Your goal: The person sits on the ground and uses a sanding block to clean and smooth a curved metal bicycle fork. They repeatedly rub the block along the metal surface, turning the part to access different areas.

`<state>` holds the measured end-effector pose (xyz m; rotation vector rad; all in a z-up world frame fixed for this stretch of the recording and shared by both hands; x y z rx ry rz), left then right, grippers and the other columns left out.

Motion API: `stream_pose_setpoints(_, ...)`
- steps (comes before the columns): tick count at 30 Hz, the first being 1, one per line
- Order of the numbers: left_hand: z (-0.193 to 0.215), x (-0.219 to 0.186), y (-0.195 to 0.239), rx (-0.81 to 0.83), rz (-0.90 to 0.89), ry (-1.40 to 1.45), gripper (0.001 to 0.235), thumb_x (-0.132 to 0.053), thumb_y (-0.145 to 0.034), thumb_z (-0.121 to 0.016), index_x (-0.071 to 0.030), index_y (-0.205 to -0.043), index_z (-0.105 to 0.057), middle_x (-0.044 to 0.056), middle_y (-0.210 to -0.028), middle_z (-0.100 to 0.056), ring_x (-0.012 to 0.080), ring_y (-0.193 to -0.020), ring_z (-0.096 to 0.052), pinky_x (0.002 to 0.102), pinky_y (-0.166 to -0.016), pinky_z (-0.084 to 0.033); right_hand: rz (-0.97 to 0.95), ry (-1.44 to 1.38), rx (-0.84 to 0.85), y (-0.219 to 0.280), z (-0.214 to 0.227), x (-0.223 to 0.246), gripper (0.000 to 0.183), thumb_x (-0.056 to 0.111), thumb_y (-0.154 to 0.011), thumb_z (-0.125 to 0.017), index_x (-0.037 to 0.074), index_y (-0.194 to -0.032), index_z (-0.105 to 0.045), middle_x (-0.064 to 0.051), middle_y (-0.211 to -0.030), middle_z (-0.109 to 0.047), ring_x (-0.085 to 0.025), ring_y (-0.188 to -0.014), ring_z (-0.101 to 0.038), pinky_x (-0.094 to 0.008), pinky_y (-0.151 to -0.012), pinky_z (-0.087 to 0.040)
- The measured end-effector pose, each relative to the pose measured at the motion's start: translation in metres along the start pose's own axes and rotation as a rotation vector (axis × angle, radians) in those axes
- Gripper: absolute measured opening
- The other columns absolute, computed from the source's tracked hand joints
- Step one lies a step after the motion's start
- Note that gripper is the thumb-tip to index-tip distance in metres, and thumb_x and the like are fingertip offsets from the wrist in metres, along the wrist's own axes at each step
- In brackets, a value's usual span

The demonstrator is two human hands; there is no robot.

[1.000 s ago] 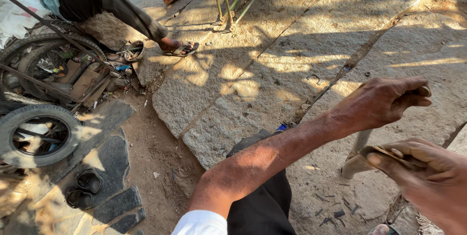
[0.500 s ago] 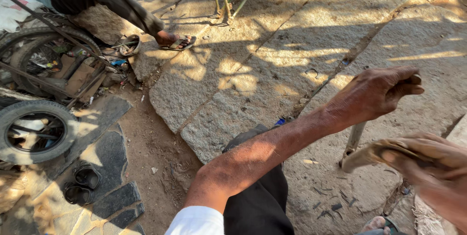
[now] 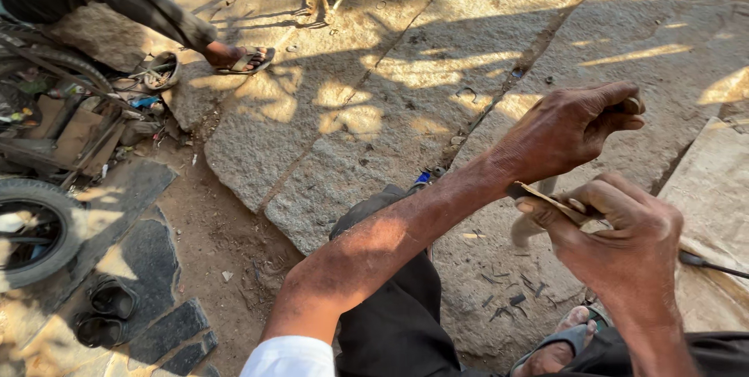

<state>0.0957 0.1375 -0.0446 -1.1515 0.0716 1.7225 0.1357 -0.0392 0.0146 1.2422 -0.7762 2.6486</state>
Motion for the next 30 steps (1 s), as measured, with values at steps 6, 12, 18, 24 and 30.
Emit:
stream_pose_setpoints(6,0.006,0.0,0.001,-0.019,-0.004,-0.118,0.041,-0.027,-0.103,-0.066,-0.006,-0.138,-0.062,0.007,-0.118,-0.079,0.0117,-0.092,-0.079,0.028,-0.09,-0.069,-0.029,-0.378,0.319,-0.005,0.019,-0.007,0.025,0.015,-0.076,-0.077,0.007,-0.1,-0.077,0.0,-0.074,-0.069,-0.005,-0.058,-0.058,-0.024,-0.043,-0.042)
stream_pose_setpoints(12,-0.003,-0.003,-0.003,0.018,-0.004,-0.043,0.044,-0.029,-0.101,-0.064,-0.007,-0.139,-0.06,0.007,-0.116,-0.078,0.0122,-0.095,-0.079,0.027,-0.086,-0.069,-0.033,0.034,0.05,0.003,0.0,-0.011,0.023,0.022,-0.085,-0.092,0.006,-0.086,-0.075,-0.002,-0.072,-0.068,-0.008,-0.062,-0.055,-0.024,-0.048,-0.038)
stream_pose_setpoints(18,-0.001,0.001,0.0,0.138,0.13,-0.129,0.028,-0.03,-0.106,-0.063,-0.014,-0.128,-0.069,0.001,-0.109,-0.08,0.01,-0.084,-0.078,0.024,-0.084,-0.064,0.006,-0.433,0.295,-0.008,0.015,0.001,0.017,0.014,-0.078,-0.078,0.006,-0.092,-0.073,0.003,-0.073,-0.068,-0.002,-0.057,-0.06,-0.019,-0.042,-0.047)
stream_pose_setpoints(24,0.001,-0.006,0.0,-0.025,-0.057,-0.048,0.039,-0.032,-0.102,-0.063,-0.01,-0.135,-0.063,0.003,-0.114,-0.078,0.0135,-0.099,-0.078,0.03,-0.09,-0.068,0.054,0.01,-0.001,0.005,-0.004,0.002,0.025,0.021,-0.082,-0.087,0.005,-0.076,-0.068,-0.001,-0.066,-0.062,-0.007,-0.056,-0.056,-0.023,-0.048,-0.039)
stream_pose_setpoints(30,0.008,0.0,-0.001,-0.008,0.011,-0.111,0.041,-0.034,-0.1,-0.066,-0.01,-0.133,-0.066,0.003,-0.109,-0.079,0.0122,-0.09,-0.079,0.028,-0.083,-0.069,-0.048,-0.358,0.287,0.002,0.01,-0.02,0.015,0.017,-0.078,-0.075,0.007,-0.089,-0.073,0.004,-0.073,-0.067,-0.002,-0.057,-0.064,-0.017,-0.042,-0.05)
Point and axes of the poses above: each hand's wrist, its own y-axis away from the middle knuckle, its own z-axis out of the back of the hand, x = y × z, the point moved 3 cm from there along -y, towards the middle knuckle
